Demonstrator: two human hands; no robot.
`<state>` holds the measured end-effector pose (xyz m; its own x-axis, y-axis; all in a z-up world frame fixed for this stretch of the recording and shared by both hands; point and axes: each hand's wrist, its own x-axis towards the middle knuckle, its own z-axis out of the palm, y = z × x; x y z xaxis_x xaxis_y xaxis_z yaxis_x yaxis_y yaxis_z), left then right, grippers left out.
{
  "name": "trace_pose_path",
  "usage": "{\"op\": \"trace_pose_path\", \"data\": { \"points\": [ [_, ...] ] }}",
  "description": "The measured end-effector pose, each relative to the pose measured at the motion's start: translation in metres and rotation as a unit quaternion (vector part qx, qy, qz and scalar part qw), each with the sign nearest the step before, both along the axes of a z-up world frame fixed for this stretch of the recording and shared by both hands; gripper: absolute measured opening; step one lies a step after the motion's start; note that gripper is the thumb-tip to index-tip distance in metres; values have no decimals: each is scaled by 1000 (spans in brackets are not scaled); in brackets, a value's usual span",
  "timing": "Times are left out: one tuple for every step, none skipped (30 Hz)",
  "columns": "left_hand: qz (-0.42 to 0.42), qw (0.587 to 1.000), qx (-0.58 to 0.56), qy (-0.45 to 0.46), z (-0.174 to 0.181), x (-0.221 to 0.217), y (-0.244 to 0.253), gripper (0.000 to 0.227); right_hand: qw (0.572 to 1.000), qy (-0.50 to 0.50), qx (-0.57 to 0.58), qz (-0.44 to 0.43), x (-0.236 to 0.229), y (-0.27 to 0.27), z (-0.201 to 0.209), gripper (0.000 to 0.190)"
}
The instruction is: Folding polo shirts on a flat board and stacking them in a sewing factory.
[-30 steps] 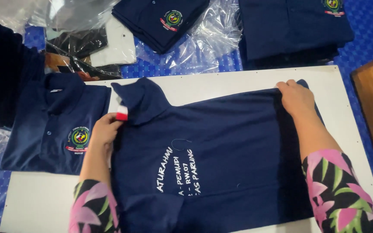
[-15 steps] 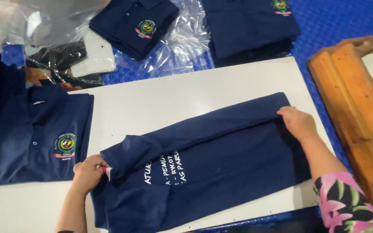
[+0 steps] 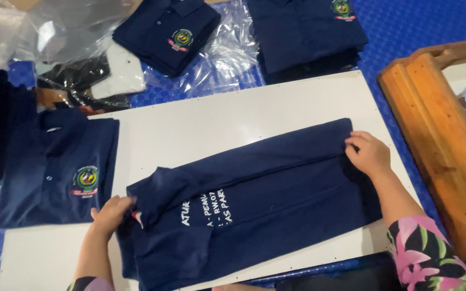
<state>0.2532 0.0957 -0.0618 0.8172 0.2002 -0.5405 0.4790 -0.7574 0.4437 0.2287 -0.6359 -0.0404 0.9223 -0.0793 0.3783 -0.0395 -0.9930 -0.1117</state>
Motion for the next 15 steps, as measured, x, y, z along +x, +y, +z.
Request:
{"op": "trace_pose_path", "data": {
  "points": [
    [4, 1000, 2, 2, 20, -6, -13, 65, 1000, 2, 2, 4, 10, 5, -13, 15],
    [-5, 999, 49, -14, 40, -9, -27, 62, 998, -36, 32, 41, 22, 10, -25, 9],
    [-14, 995, 96, -29, 60, -13, -40, 60, 992, -73, 63, 77, 34, 16, -36, 5],
    [-11, 995, 96, -30, 41, -13, -34, 60, 992, -73, 63, 80, 39, 50, -30, 5],
    [-10, 989, 90, -113, 23, -14, -27, 45, 987, -62, 107, 98, 44, 85, -23, 4],
    [-8, 977, 85, -197, 5, -14, -19, 32, 980, -50, 152, 115, 50, 120, -16, 3],
    [-5, 977, 86, -197, 19, -25, -32, 32, 980, -50, 152, 118, 49, 154, -8, 3],
    [23, 962, -33, -269, 33, -37, -42, 24, 961, -38, 213, 170, 49, 190, -1, 6],
    [51, 928, -150, -337, 46, -48, -53, 20, 936, -25, 273, 221, 47, 227, 6, 9],
    [55, 928, -148, -338, 50, -59, -56, 20, 935, -24, 274, 225, 44, 255, 8, 9],
    [48, 925, -219, -308, 53, -70, -60, 18, 902, -4, 316, 294, 41, 284, 10, 33],
    [41, 916, -289, -275, 57, -81, -63, 17, 862, 16, 356, 360, 36, 311, 12, 59],
    [46, 916, -287, -276, 60, -87, -62, 17, 860, 18, 356, 365, 32, 329, 12, 59],
    [-30, 924, -280, -259, 64, -94, -60, 16, 836, -14, 332, 437, 27, 347, 11, 71],
    [-105, 926, -271, -239, 68, -101, -58, 16, 805, -47, 306, 506, 22, 364, 11, 82]
  ]
}}
